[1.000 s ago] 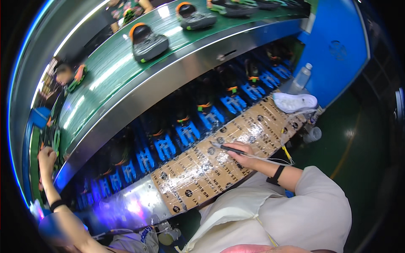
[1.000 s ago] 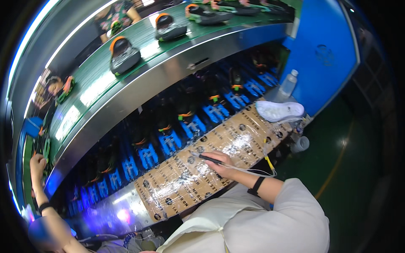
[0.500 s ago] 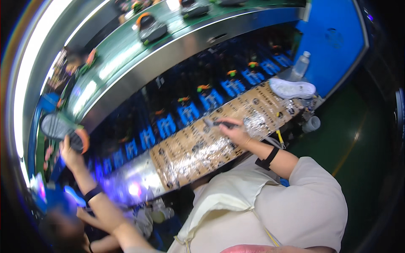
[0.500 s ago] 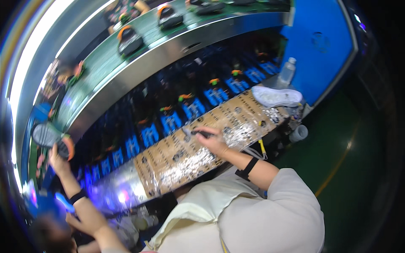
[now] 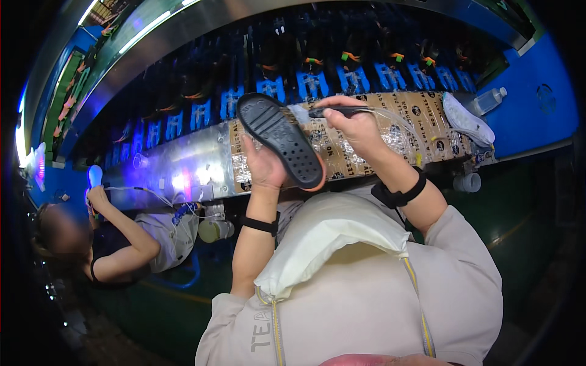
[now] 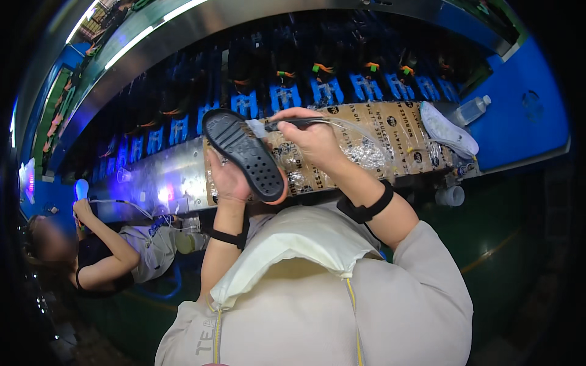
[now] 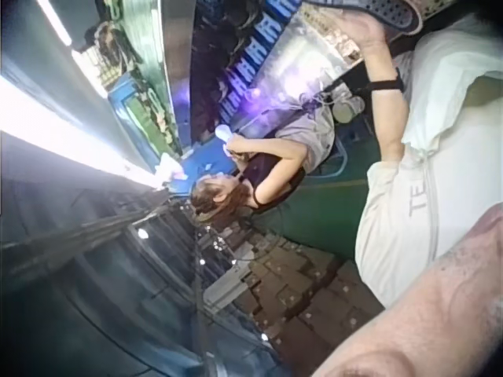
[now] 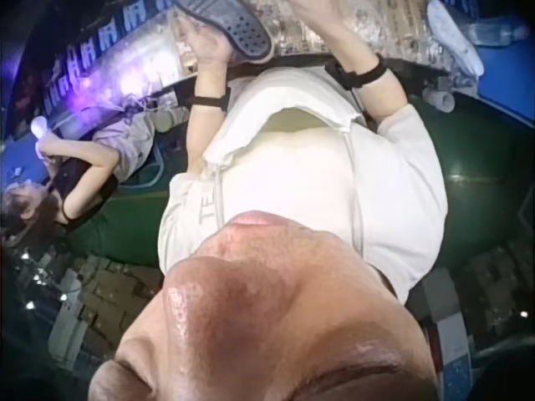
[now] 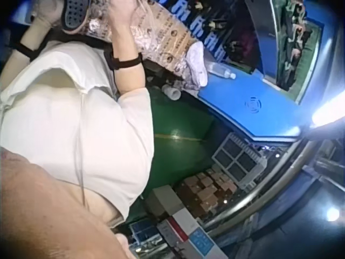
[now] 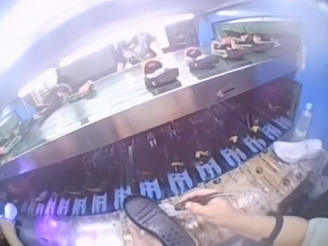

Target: The person repeatedly picks up black clogs from a conveyor belt and scrubs the soles with a brush. They then place the shoes back onto the belt. A coworker is visible in the background performing a similar task.

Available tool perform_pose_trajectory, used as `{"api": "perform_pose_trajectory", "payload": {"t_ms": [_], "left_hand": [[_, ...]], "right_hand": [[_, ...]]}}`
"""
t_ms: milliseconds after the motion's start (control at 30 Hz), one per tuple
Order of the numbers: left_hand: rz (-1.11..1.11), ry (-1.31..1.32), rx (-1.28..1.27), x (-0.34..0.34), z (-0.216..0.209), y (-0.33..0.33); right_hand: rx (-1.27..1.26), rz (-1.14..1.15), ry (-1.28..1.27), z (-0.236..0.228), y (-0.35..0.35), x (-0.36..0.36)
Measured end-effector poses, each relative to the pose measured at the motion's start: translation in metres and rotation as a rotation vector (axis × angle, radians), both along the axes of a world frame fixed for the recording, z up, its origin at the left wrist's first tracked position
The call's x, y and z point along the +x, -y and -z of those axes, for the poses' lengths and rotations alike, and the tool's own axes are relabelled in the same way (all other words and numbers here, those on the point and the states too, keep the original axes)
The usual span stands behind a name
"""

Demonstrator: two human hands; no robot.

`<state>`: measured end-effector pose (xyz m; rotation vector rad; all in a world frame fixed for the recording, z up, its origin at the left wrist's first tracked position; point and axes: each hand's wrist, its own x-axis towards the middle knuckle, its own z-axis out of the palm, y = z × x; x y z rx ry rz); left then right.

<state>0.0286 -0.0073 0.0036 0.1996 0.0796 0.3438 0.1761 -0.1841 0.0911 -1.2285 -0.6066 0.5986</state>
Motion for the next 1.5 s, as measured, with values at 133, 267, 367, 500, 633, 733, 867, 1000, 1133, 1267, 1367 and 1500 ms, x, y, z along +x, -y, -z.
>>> {"api": "perform_pose_trajectory", "payload": {"t_ms": [133,267,367,500,633,733,867,1000,1133,1267,1367,1500], "left_hand": [[0.135,0.101,-0.090,-0.001,0.004,0.019],[0.121,0.068,-0.009,0.002,0.005,0.026],[0.162,0.134,-0.052,0.005,0.002,0.027],[0.103,-0.105,0.056,0.010,-0.025,0.041],[0.012,-0.215,0.225,0.016,-0.029,0.044],[-0.059,-0.231,0.282,0.024,-0.019,0.035],[-0.055,-0.081,0.220,0.025,0.001,0.002],[-0.086,-0.160,0.229,0.023,-0.012,0.003],[-0.132,-0.229,0.281,0.025,-0.038,0.040],[-0.121,-0.210,0.336,0.025,-0.034,0.053],[-0.063,-0.137,0.328,0.016,-0.022,0.035],[-0.091,-0.211,0.294,0.021,-0.045,0.041]], "right_hand": [[-0.065,-0.032,0.056,-0.009,-0.025,-0.008],[-0.099,0.024,0.087,-0.010,-0.040,-0.010],[-0.107,0.039,0.097,-0.010,-0.046,-0.011],[-0.104,0.102,0.196,-0.005,-0.049,-0.015],[-0.170,0.123,0.413,-0.007,-0.043,-0.020],[-0.239,0.052,0.578,-0.007,-0.028,-0.023],[-0.378,-0.269,0.884,-0.035,0.013,-0.009],[-0.452,-0.462,0.806,-0.061,0.029,0.007],[-0.156,0.041,0.552,-0.056,-0.009,-0.001],[-0.010,-0.043,0.670,-0.036,-0.024,-0.003],[0.051,-0.316,0.457,-0.035,-0.016,0.011],[-0.023,-0.161,0.444,-0.045,-0.012,0.011]]}}
